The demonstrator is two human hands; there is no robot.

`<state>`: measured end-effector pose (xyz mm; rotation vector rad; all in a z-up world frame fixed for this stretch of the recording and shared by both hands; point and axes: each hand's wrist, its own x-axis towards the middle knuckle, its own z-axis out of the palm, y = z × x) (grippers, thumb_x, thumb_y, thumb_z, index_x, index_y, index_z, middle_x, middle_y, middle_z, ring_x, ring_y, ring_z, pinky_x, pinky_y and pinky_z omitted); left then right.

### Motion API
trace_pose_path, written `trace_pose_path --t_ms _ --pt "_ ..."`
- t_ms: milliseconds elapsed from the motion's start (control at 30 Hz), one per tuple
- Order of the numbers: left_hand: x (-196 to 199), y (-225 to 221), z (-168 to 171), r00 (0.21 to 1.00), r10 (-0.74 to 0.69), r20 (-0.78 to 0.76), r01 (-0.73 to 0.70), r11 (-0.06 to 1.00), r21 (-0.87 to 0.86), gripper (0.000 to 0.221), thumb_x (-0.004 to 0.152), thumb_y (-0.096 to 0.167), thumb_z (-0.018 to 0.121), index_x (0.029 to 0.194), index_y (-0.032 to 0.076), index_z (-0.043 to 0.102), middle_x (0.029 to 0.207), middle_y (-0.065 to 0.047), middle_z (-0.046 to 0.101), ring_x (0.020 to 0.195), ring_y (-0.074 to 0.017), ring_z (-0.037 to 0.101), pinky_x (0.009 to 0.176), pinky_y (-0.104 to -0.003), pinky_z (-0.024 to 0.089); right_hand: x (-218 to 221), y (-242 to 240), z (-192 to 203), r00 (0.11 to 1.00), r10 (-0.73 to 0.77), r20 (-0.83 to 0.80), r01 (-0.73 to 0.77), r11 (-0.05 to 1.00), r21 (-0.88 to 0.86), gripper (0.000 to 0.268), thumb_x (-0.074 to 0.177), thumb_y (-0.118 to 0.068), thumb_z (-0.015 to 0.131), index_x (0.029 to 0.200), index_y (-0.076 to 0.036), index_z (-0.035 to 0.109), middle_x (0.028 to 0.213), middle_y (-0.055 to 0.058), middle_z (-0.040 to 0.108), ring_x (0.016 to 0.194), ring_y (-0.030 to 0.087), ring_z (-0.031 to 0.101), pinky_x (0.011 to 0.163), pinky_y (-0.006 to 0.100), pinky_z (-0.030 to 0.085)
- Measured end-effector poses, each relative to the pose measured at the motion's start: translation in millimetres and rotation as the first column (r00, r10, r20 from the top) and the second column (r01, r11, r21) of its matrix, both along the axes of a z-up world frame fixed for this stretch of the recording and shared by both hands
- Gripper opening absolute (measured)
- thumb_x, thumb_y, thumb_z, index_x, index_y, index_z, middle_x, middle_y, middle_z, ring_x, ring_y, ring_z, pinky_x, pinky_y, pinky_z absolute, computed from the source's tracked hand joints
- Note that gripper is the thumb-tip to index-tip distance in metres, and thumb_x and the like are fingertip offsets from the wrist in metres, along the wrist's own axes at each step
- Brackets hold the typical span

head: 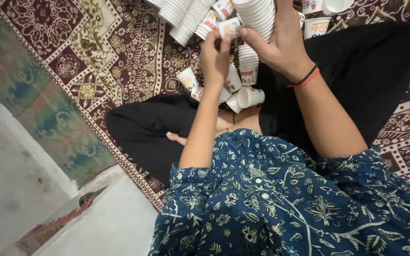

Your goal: Manually sort and pack paper cups into plastic sleeves on the floor.

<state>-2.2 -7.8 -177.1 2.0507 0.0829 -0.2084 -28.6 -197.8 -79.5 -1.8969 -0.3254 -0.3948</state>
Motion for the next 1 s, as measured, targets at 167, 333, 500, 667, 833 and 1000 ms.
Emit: trace_pose_path --t_ms 167,333,500,667,833,1000 --pt "-0.6 24.6 26.9 0.991 0.127 0.052 -0.121 0.987 -0.110 0.024 0.104 0.026 0.063 0.108 0.002 0.068 0.095 -0.007 0.071 0.087 -0.0175 0.064 0.082 -0.032 0.052 0.3 2.1 2.5 0.999 -0.042 -0.010 0.041 0.996 -0.085 0.054 0.111 -0.019 0.077 0.144 -0.003 0.037 0.126 0.023 0.065 0.113 0.041 0.069 0.097 0.044 0.055" --pt "0.5 26.8 102.8 0.934 0.223 0.278 -0.138 0.946 -0.294 0.018 0.110 0.016 0.057 0.117 0.002 0.066 0.108 -0.007 0.070 0.100 -0.0152 0.066 0.093 -0.030 0.051 -0.3 6.4 4.1 0.994 0.006 -0.105 -0.029 0.976 -0.216 0.065 0.102 -0.022 0.080 0.146 -0.002 0.037 0.124 0.022 0.069 0.109 0.040 0.070 0.095 0.046 0.057" --pt "0.0 11.7 141.6 0.829 0.028 0.559 -0.076 0.995 0.063 0.018 0.111 0.018 0.058 0.119 0.005 0.068 0.119 -0.008 0.069 0.119 -0.0210 0.061 0.106 -0.034 0.046 -1.8 7.7 2.0 0.988 0.042 -0.147 -0.078 0.965 -0.250 0.077 0.098 -0.027 0.083 0.150 -0.001 0.032 0.116 0.022 0.070 0.101 0.041 0.071 0.086 0.046 0.058" --pt "-2.3 6.7 138.8 0.800 -0.176 0.574 0.031 0.967 0.253 0.021 0.109 0.019 0.057 0.121 0.007 0.069 0.121 -0.007 0.070 0.129 -0.0256 0.060 0.114 -0.040 0.037 -3.9 5.2 1.0 0.992 0.064 -0.110 -0.087 0.972 -0.220 0.087 0.096 -0.024 0.081 0.158 -0.001 0.026 0.115 0.022 0.069 0.099 0.040 0.072 0.082 0.042 0.057" --pt "-2.8 9.0 137.1 0.815 -0.221 0.536 0.096 0.963 0.250 0.024 0.112 0.018 0.053 0.129 0.008 0.066 0.127 -0.007 0.070 0.127 -0.0241 0.061 0.115 -0.039 0.038 -4.3 3.8 -3.1 0.987 0.069 -0.147 -0.100 0.971 -0.217 0.086 0.095 -0.027 0.083 0.156 -0.004 0.028 0.117 0.023 0.069 0.098 0.041 0.072 0.087 0.044 0.059" --pt "-2.0 6.8 141.1 0.815 -0.250 0.523 0.131 0.958 0.255 0.025 0.112 0.016 0.052 0.133 0.009 0.065 0.128 -0.006 0.070 0.122 -0.0230 0.062 0.114 -0.038 0.040 -3.9 3.4 -0.4 0.990 0.048 -0.130 -0.078 0.969 -0.234 0.085 0.094 -0.027 0.084 0.156 -0.006 0.030 0.117 0.023 0.070 0.098 0.041 0.072 0.087 0.045 0.059"
